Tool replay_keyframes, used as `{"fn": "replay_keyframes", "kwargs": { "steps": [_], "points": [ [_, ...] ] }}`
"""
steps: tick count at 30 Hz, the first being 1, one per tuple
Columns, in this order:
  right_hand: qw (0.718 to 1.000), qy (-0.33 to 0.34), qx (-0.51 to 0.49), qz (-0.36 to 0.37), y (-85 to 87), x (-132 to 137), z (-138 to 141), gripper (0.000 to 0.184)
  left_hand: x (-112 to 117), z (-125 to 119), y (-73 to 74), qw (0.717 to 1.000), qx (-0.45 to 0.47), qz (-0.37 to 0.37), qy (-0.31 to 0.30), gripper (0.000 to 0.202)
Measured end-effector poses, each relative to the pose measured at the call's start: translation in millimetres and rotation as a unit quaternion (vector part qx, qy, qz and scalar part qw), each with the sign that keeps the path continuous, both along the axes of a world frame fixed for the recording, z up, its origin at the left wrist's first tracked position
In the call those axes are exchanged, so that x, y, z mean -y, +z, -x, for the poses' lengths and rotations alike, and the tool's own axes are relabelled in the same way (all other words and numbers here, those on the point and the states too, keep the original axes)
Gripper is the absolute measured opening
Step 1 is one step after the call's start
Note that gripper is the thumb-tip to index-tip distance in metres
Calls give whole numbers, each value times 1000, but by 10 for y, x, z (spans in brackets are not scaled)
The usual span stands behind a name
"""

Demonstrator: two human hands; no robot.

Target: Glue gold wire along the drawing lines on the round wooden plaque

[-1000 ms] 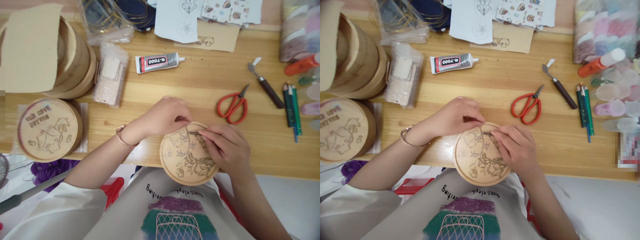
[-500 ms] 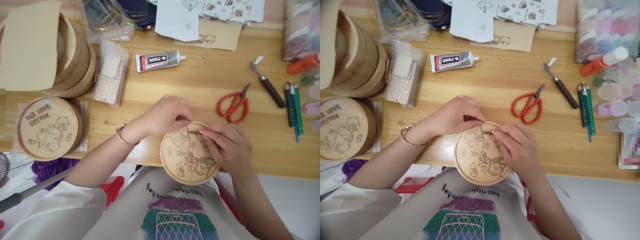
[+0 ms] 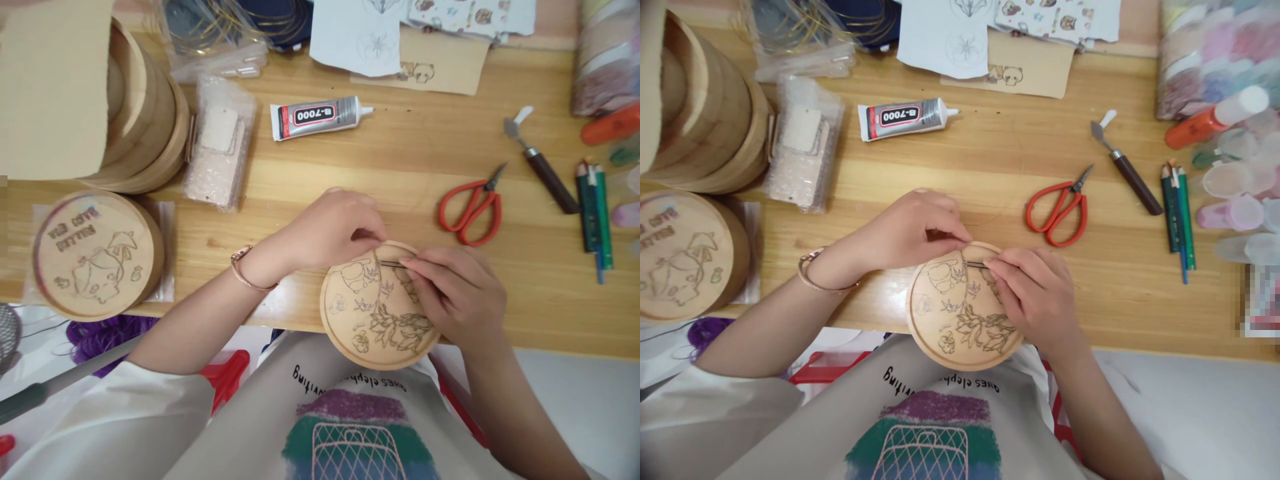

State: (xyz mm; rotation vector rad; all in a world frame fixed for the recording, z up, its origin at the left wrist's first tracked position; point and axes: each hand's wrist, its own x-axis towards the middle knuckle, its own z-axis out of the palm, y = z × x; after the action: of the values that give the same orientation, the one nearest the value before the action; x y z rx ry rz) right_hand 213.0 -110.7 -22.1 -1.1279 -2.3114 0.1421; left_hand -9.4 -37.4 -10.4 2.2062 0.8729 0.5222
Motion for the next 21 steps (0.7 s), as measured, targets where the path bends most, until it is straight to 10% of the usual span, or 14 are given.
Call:
{"fn": "replay_keyframes", "kwargs": {
  "steps": [21],
  "points": [
    [1000,7,0,-7,1,-8,2,16,1,-1,-15,1000,14,-7,-3,16]
  ]
}}
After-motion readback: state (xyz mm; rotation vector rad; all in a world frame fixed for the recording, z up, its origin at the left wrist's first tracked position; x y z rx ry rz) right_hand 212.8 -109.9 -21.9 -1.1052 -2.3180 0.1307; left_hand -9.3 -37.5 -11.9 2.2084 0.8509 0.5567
